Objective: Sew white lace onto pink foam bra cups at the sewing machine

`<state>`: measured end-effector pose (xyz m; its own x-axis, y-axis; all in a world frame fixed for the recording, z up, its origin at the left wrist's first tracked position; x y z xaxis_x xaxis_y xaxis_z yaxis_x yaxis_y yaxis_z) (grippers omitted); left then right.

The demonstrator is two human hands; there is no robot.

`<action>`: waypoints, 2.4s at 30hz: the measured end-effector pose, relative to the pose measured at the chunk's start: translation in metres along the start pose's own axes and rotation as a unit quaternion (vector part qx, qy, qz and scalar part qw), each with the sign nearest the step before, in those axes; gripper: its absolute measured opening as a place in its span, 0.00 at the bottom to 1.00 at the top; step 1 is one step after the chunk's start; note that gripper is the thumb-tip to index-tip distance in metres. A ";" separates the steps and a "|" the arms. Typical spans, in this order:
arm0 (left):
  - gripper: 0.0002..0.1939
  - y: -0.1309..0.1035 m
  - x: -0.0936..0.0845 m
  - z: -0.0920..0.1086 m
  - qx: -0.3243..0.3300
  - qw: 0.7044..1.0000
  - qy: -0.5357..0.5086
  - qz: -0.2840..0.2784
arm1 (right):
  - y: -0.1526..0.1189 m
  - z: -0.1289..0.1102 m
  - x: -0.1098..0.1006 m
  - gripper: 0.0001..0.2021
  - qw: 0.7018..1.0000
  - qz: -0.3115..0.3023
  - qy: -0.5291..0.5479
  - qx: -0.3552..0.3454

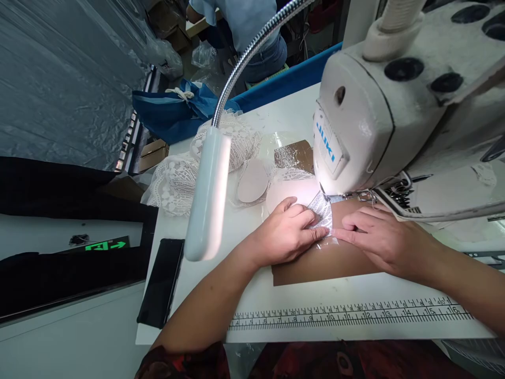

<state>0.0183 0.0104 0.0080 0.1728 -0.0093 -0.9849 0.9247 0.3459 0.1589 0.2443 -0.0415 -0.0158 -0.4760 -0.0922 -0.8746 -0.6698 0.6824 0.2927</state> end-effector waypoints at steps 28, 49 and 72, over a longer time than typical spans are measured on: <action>0.19 0.011 0.004 0.004 -0.072 0.995 0.065 -0.033 | 0.001 -0.008 0.005 0.19 1.000 0.003 0.013 0.015; 0.19 0.012 0.005 -0.009 -0.088 0.995 0.036 -0.023 | 0.010 0.005 0.010 0.15 0.988 0.051 -0.084 0.120; 0.28 0.008 -0.033 0.011 -0.215 0.967 0.013 -0.133 | 0.004 0.009 -0.003 0.17 0.981 0.117 -0.135 0.072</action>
<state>0.0236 0.0036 0.0425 -0.0657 -0.1306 -0.9893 0.7078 0.6927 -0.1385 0.2481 -0.0324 -0.0160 -0.4251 0.2623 -0.8663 -0.4629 0.7595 0.4571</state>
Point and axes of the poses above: each hand's wrist, its own y-axis towards the middle knuckle, its own x-axis out of the palm, z = x × y, the point moved 2 cm from there along y, towards the middle knuckle, and after that the axes turned 7 degrees about y, right-handed, at the moved point
